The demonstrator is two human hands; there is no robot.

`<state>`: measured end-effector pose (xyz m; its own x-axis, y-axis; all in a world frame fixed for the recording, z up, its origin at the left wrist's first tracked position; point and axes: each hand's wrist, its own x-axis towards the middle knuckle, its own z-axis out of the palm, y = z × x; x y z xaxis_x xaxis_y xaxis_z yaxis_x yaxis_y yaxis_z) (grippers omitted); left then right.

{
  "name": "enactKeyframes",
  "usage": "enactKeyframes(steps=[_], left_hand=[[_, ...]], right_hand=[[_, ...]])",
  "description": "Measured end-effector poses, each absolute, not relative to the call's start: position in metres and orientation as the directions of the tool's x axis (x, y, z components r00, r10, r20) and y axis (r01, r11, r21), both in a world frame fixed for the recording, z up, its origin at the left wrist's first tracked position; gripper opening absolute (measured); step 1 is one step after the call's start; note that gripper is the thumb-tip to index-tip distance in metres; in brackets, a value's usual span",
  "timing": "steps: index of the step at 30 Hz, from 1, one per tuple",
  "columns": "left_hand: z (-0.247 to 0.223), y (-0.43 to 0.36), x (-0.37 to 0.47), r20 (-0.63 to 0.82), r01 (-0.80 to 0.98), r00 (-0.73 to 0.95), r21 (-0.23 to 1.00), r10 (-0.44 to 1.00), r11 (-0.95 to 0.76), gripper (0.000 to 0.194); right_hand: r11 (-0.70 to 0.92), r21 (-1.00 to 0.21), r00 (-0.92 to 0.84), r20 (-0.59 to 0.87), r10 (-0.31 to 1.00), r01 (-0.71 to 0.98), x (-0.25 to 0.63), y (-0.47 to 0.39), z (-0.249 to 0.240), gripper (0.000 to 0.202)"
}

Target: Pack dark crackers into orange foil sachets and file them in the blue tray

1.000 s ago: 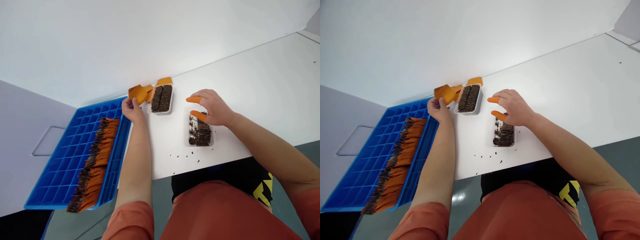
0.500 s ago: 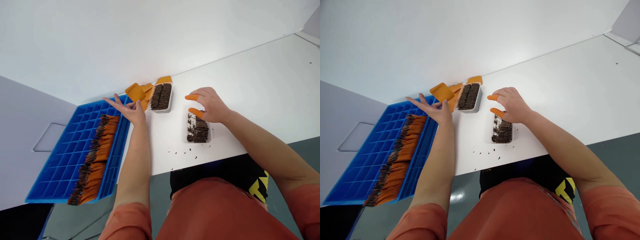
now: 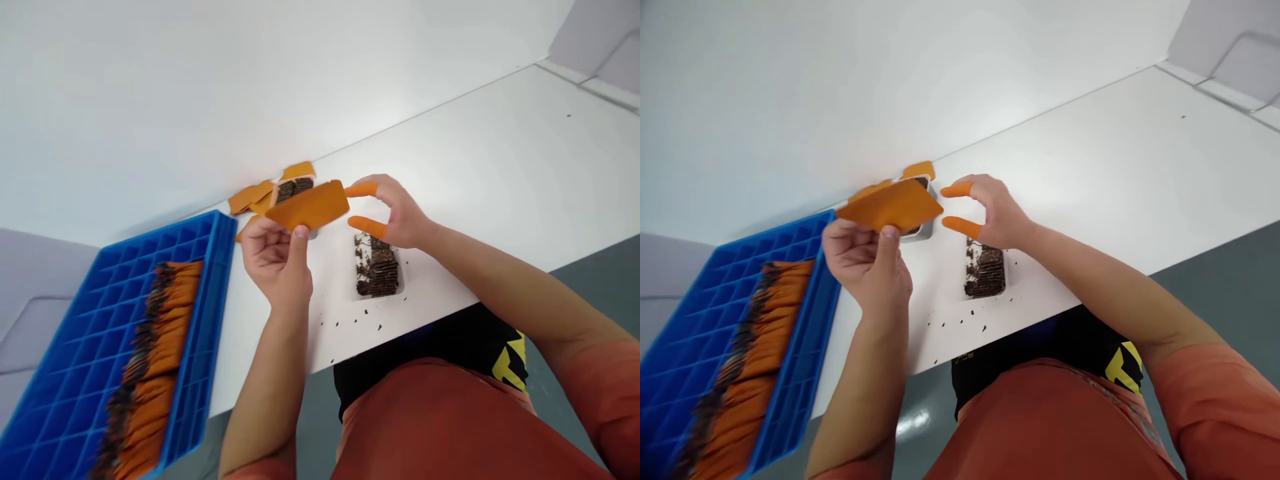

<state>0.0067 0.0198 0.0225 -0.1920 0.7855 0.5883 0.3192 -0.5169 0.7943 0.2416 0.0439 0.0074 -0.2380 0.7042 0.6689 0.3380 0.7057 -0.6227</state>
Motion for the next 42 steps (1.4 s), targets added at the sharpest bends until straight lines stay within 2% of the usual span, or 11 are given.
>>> enactKeyframes(steps=[3, 7, 9, 14, 21, 26, 31, 33, 37, 40, 42], left_hand=[[0.019, 0.013, 0.021, 0.412, 0.168, -0.077, 0.903, 0.908, -0.396, 0.053], [0.017, 0.011, 0.023, 0.263, 0.125, -0.027, 0.958, 0.964, -0.258, 0.066], [0.015, 0.013, 0.021, 0.306, 0.098, -0.041, 0.949, 0.951, -0.301, 0.067], [0.005, 0.031, 0.018, 0.585, 0.112, -0.146, 0.811, 0.798, -0.574, 0.064], [-0.014, 0.03, 0.019, 0.547, 0.159, -0.067, 0.832, 0.835, -0.532, 0.04], [-0.024, 0.027, 0.019, 0.574, 0.324, 0.055, 0.764, 0.817, -0.558, 0.03], [-0.022, 0.02, 0.029, 0.704, 0.386, 0.182, 0.59, 0.686, -0.709, 0.099], [-0.017, 0.014, 0.034, 0.69, 0.391, 0.244, 0.573, 0.681, -0.72, 0.105], [-0.004, 0.004, 0.038, 0.664, 0.363, 0.312, 0.577, 0.679, -0.731, 0.08], [0.001, 0.005, 0.035, 0.647, 0.362, 0.314, 0.595, 0.695, -0.718, 0.057], [0.0, 0.01, 0.031, 0.658, 0.361, 0.305, 0.589, 0.688, -0.723, 0.053]], right_hand=[[0.648, -0.754, -0.171, 0.628, 0.759, 0.108, 0.237, 0.044, 0.013, 0.035], [0.521, -0.85, -0.133, 0.526, 0.84, -0.071, 0.235, 0.046, 0.018, 0.029], [0.5, -0.86, -0.12, 0.509, 0.852, -0.098, 0.236, 0.047, 0.019, 0.031], [0.518, -0.849, -0.142, 0.528, 0.837, -0.103, 0.238, 0.047, 0.022, 0.044], [0.434, -0.895, -0.19, 0.447, 0.874, -0.107, 0.237, 0.043, 0.019, 0.042], [0.574, -0.816, -0.175, 0.575, 0.799, -0.062, 0.236, 0.041, 0.02, 0.024], [0.583, -0.812, -0.081, 0.581, 0.81, 0.012, 0.226, 0.03, 0.024, 0.053], [0.584, -0.811, -0.096, 0.579, 0.809, 0.036, 0.222, 0.026, 0.023, 0.064], [0.654, -0.756, -0.17, 0.643, 0.747, 0.015, 0.218, 0.022, 0.019, 0.076], [0.714, -0.7, -0.187, 0.705, 0.684, -0.029, 0.219, 0.025, 0.018, 0.073], [0.746, -0.664, -0.226, 0.737, 0.637, -0.061, 0.221, 0.027, 0.017, 0.068]])
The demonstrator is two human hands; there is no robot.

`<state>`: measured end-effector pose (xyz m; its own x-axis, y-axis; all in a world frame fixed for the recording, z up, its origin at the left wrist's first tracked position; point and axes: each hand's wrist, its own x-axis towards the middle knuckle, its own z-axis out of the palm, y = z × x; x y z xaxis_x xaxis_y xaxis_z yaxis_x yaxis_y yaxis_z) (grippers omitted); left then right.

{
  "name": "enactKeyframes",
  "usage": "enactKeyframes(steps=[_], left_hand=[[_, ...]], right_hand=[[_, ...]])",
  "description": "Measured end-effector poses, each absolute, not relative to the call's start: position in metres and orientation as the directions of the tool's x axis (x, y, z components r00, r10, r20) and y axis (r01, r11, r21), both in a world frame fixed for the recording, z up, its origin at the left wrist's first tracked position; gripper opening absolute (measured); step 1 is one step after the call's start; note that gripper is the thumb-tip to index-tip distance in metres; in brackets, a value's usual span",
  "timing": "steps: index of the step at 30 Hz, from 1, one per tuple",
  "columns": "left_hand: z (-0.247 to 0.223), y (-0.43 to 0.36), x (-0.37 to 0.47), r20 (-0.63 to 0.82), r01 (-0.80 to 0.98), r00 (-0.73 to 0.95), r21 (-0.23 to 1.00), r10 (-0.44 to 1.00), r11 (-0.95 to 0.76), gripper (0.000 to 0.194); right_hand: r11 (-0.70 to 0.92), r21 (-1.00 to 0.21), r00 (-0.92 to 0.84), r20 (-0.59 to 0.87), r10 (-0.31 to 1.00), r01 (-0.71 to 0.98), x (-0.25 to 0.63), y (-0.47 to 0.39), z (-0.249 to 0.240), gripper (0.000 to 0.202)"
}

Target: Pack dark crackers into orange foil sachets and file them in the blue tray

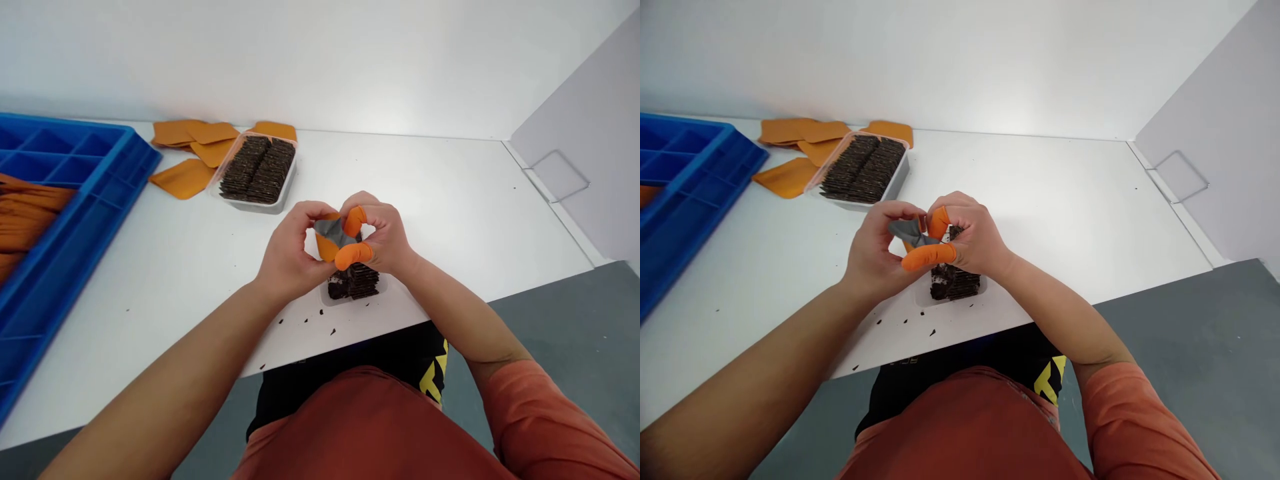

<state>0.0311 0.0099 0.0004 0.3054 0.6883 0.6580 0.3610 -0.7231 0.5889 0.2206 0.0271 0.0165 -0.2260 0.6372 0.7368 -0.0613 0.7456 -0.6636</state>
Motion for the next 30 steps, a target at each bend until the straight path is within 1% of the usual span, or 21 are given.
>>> enactKeyframes(steps=[3, 6, 8, 10, 12, 15, 17, 19, 23, 25, 27, 30], left_hand=[[-0.003, 0.017, 0.027, 0.727, 0.344, 0.293, 0.525, 0.62, -0.778, 0.054], [-0.005, 0.022, 0.027, 0.782, 0.353, 0.301, 0.439, 0.545, -0.826, 0.048], [-0.006, 0.022, 0.029, 0.793, 0.382, 0.286, 0.421, 0.538, -0.823, 0.048], [-0.007, 0.023, 0.03, 0.804, 0.413, 0.237, 0.425, 0.546, -0.806, 0.052], [-0.009, 0.024, 0.031, 0.807, 0.431, 0.168, 0.457, 0.566, -0.778, 0.06], [-0.013, 0.03, 0.031, 0.817, 0.397, 0.069, 0.504, 0.572, -0.767, 0.07], [-0.016, 0.034, 0.03, 0.832, 0.369, 0.053, 0.497, 0.552, -0.785, 0.077], [-0.016, 0.037, 0.029, 0.853, 0.376, 0.047, 0.466, 0.519, -0.801, 0.082], [-0.008, 0.032, 0.031, 0.866, 0.446, 0.028, 0.436, 0.499, -0.781, 0.076], [-0.003, 0.028, 0.033, 0.853, 0.446, 0.035, 0.453, 0.521, -0.772, 0.073], [-0.003, 0.025, 0.036, 0.851, 0.441, 0.037, 0.456, 0.523, -0.773, 0.075], [-0.009, 0.026, 0.038, 0.838, 0.445, 0.028, 0.477, 0.545, -0.758, 0.078]], right_hand=[[0.756, -0.652, -0.31, 0.731, 0.608, -0.055, 0.223, 0.03, 0.015, 0.062], [0.737, -0.676, -0.355, 0.684, 0.638, 0.021, 0.224, 0.029, 0.015, 0.053], [0.729, -0.682, -0.352, 0.67, 0.653, 0.055, 0.225, 0.028, 0.017, 0.047], [0.726, -0.686, -0.339, 0.671, 0.659, 0.054, 0.226, 0.027, 0.019, 0.042], [0.712, -0.701, -0.333, 0.665, 0.668, 0.029, 0.227, 0.028, 0.019, 0.04], [0.671, -0.741, -0.364, 0.626, 0.689, -0.003, 0.23, 0.033, 0.018, 0.043], [0.644, -0.765, -0.402, 0.591, 0.7, -0.003, 0.234, 0.037, 0.017, 0.046], [0.613, -0.79, -0.435, 0.547, 0.715, 0.012, 0.237, 0.04, 0.017, 0.043], [0.518, -0.855, -0.516, 0.445, 0.732, -0.003, 0.243, 0.04, 0.02, 0.037], [0.498, -0.866, -0.543, 0.437, 0.717, -0.04, 0.244, 0.038, 0.022, 0.037], [0.501, -0.863, -0.566, 0.443, 0.695, -0.06, 0.244, 0.036, 0.024, 0.036], [0.478, -0.876, -0.618, 0.408, 0.672, -0.058, 0.243, 0.035, 0.025, 0.032]])
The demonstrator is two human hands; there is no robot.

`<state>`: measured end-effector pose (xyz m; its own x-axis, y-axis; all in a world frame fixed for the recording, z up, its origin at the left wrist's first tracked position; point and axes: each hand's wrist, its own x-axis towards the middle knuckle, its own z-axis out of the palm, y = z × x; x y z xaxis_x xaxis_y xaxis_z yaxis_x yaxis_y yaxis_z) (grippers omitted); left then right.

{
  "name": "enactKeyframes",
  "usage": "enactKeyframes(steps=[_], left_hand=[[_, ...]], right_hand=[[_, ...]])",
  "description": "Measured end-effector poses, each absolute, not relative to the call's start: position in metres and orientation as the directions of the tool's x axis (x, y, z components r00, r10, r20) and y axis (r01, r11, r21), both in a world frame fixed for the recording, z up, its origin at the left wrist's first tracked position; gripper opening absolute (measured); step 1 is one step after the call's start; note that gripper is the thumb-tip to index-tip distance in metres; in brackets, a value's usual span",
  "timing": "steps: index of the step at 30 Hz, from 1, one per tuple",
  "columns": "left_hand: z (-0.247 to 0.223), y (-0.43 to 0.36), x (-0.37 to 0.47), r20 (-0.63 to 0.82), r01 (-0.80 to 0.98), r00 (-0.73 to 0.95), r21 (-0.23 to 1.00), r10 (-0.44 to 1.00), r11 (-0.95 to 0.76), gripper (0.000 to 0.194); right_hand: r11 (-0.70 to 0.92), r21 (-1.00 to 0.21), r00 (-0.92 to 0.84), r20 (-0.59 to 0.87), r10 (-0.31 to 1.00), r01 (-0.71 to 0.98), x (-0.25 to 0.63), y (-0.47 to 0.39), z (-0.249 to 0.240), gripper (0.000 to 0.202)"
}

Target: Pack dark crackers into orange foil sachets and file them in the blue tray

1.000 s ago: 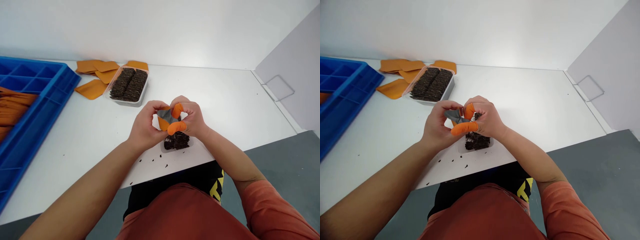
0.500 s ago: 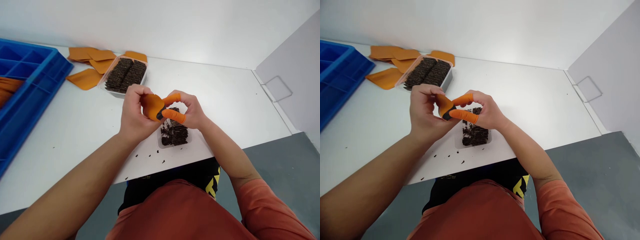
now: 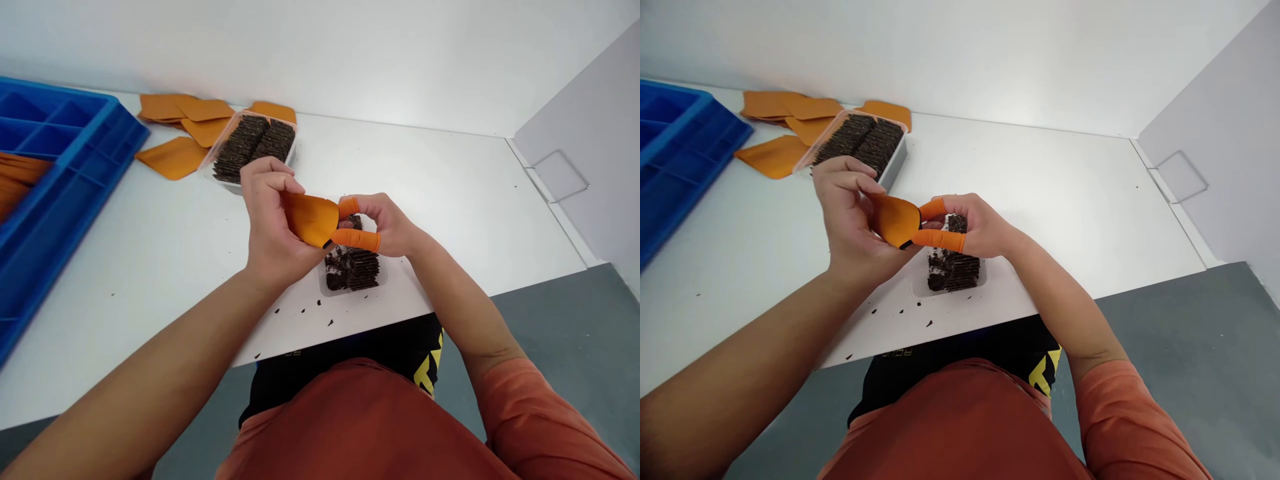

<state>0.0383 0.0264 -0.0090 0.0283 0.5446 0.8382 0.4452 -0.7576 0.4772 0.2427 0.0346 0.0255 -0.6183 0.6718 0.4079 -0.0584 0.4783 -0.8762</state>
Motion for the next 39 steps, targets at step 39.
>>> enactKeyframes(steps=[39], left_hand=[[0.017, 0.002, 0.04, 0.607, 0.324, 0.31, 0.656, 0.732, -0.682, 0.073]], right_hand=[[0.329, -0.921, -0.383, 0.233, 0.894, 0.208, 0.235, 0.011, 0.045, 0.016]])
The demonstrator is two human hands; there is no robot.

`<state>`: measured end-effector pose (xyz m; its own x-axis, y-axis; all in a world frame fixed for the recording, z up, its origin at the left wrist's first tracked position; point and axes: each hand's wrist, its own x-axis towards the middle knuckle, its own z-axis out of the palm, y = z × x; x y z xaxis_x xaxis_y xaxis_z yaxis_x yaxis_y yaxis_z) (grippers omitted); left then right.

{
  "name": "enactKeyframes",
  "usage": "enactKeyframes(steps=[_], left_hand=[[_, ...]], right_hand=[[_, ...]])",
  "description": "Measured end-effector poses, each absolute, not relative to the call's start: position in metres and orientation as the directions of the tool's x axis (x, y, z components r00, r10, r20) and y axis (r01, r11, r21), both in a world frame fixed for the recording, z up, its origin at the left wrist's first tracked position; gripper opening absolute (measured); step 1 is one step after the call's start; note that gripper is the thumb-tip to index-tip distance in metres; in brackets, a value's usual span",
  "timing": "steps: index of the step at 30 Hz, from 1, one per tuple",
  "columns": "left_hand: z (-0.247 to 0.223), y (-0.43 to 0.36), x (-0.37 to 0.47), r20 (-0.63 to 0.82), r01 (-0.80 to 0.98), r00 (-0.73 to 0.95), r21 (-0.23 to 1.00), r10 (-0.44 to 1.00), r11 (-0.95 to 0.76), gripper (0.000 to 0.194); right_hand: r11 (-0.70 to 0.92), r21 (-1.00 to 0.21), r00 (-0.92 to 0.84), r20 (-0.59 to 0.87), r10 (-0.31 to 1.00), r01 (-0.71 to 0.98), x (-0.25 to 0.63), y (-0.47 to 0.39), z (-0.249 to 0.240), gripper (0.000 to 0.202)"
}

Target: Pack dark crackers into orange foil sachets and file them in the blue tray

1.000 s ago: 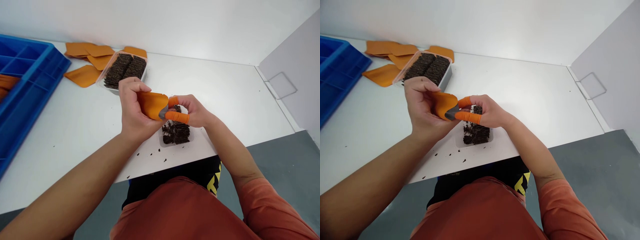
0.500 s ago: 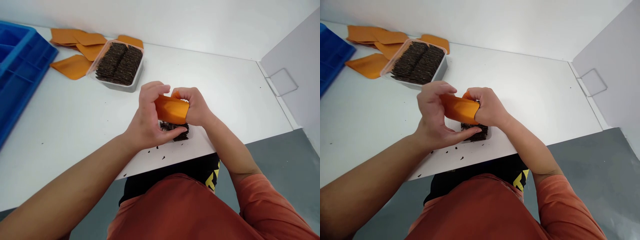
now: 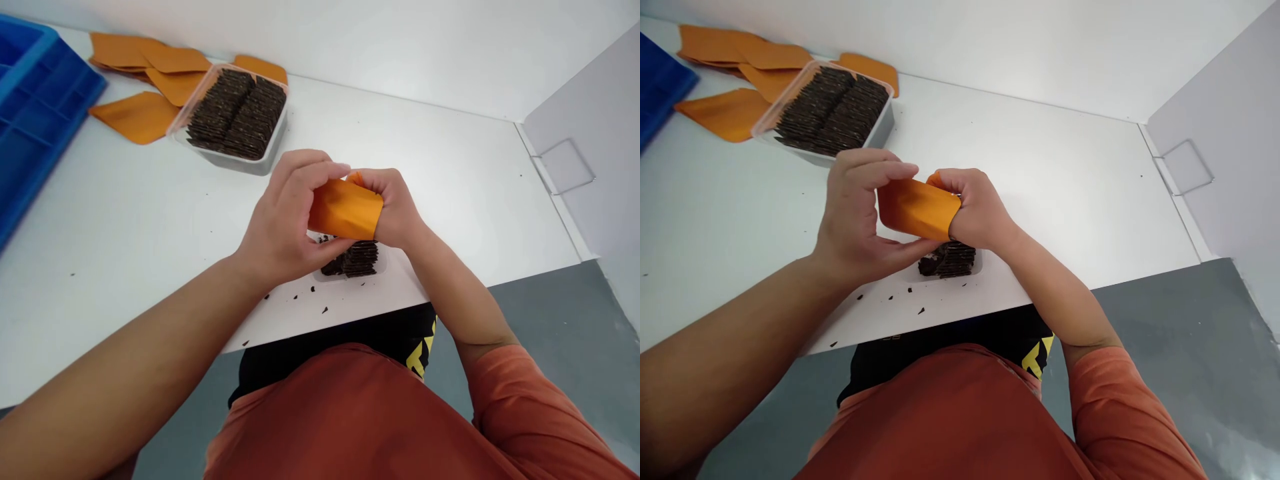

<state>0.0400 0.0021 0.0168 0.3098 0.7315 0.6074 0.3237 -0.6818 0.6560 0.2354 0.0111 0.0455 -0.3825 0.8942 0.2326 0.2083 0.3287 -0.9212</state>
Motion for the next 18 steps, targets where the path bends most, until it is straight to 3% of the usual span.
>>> enactKeyframes(steps=[3, 7, 11, 18], left_hand=[[0.013, 0.006, 0.038, 0.655, 0.388, 0.319, 0.569, 0.685, -0.725, 0.069], [0.013, 0.008, 0.035, 0.746, 0.468, 0.252, 0.464, 0.616, -0.752, 0.053], [0.02, 0.006, 0.034, 0.734, 0.46, 0.223, 0.501, 0.641, -0.733, 0.045], [0.019, 0.018, 0.027, 0.706, 0.462, 0.241, 0.52, 0.666, -0.718, 0.061]], right_hand=[[0.333, -0.905, -0.385, 0.218, 0.897, 0.263, 0.237, 0.013, 0.048, 0.011], [0.362, -0.918, -0.472, 0.249, 0.846, 0.164, 0.239, 0.021, 0.047, 0.009], [0.448, -0.869, -0.424, 0.332, 0.842, 0.209, 0.241, 0.024, 0.045, 0.024], [0.467, -0.839, -0.43, 0.326, 0.842, 0.279, 0.246, 0.032, 0.034, 0.035]])
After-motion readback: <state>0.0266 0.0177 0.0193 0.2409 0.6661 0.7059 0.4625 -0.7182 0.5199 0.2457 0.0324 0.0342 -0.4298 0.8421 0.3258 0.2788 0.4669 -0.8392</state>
